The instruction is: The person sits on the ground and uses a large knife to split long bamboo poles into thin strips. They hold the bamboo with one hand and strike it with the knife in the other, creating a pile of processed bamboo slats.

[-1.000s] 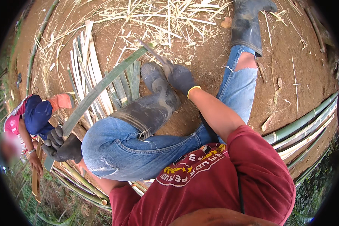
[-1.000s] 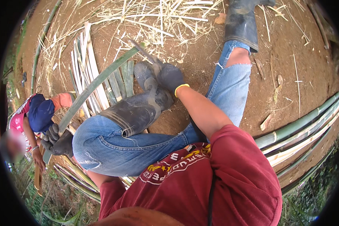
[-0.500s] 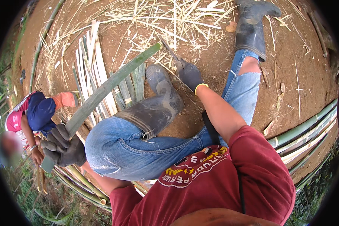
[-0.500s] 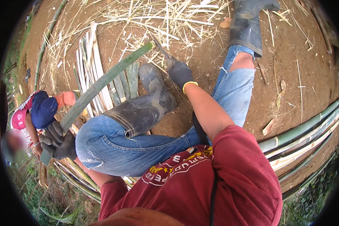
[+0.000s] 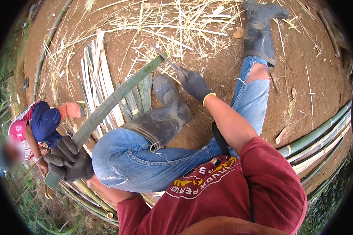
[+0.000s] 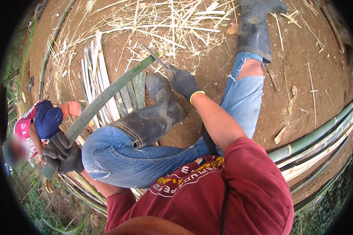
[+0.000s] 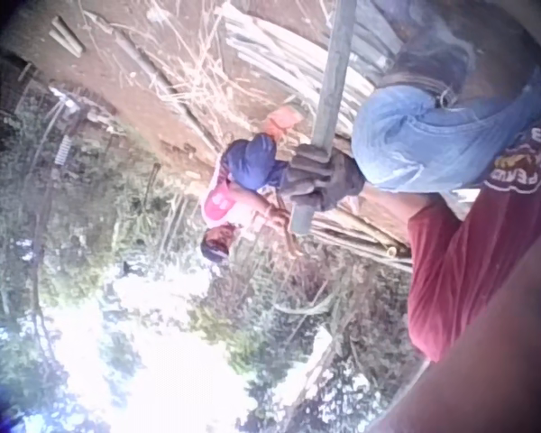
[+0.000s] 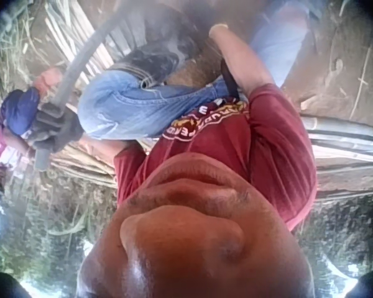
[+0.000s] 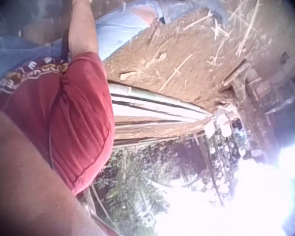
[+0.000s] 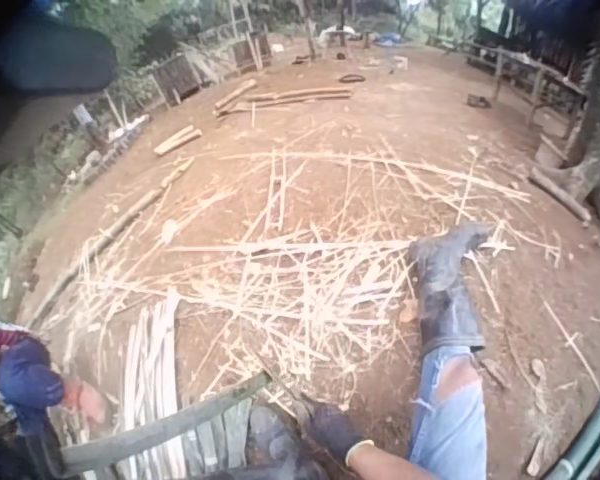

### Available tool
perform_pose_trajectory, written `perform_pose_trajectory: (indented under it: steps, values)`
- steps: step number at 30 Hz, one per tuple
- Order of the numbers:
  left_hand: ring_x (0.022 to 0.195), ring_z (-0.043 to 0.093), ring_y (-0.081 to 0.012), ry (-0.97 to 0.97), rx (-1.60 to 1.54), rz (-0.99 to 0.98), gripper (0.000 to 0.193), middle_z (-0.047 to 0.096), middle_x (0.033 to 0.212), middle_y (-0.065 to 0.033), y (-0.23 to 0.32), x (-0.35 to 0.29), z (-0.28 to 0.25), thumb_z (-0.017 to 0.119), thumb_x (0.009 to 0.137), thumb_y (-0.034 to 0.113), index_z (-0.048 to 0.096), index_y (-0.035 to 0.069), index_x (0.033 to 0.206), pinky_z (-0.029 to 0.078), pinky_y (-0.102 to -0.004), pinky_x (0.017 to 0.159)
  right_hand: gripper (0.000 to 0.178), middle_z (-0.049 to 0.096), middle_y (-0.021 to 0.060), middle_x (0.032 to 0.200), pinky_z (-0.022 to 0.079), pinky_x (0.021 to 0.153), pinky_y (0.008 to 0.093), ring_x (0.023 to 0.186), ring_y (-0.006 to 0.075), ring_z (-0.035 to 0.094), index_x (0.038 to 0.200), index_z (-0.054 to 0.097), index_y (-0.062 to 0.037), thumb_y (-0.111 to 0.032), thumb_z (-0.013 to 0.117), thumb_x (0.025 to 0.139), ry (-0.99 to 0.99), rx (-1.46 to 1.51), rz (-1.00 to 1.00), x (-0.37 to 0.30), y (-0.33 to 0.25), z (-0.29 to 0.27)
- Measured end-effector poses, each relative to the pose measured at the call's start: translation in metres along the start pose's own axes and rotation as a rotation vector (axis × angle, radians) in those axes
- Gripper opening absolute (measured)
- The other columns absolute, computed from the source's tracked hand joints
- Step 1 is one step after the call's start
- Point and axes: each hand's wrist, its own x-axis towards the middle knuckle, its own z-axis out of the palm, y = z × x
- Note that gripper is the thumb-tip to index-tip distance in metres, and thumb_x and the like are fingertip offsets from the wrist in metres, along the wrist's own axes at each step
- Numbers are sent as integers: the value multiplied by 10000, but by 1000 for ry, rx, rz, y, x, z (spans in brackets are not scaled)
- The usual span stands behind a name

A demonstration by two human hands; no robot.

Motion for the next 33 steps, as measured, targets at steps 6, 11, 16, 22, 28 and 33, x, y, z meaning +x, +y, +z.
perform_pose_trajectory:
  steps: [6,11,16,22,28,33]
  values:
    - [492,353,-112,3,7,-2,202,348,564,36,4,-5,1,566,887,242,474,140,738,328,-279,520,506,659,254,1046,495,887,482,981,423,630,1323,576,-132,-459,405,977,72,11,88,1,22,14]
    - [489,350,-110,8,9,0,202,345,560,37,0,-2,4,566,883,237,473,141,733,328,-278,519,523,661,259,1041,497,888,483,976,419,636,1335,564,-131,-469,385,979,4,-8,35,-5,3,9]
    - [486,347,-109,-3,2,-7,201,342,557,39,-7,2,10,566,880,233,472,142,727,328,-277,517,513,646,255,1088,493,900,462,987,421,631,1363,537,-109,-435,430,982,40,47,142,3,27,20]
    - [483,343,-107,26,34,-7,200,338,552,40,-8,1,12,566,876,228,471,144,721,328,-275,515,521,660,254,1035,496,886,482,968,420,636,1366,535,-147,-472,398,982,-92,-1,96,-8,-12,10]
    - [479,339,-105,46,38,-12,200,335,548,42,-9,4,13,566,872,222,470,145,714,328,-273,513,515,660,269,1000,497,874,478,958,426,632,1310,583,-135,-487,401,981,-12,-63,145,-2,20,20]
    - [476,337,-103,59,36,-19,200,331,544,43,-14,7,20,566,868,218,469,146,709,328,-272,512,510,663,268,981,492,880,475,960,435,625,1287,605,-129,-488,409,982,-12,51,-31,-17,-8,15]
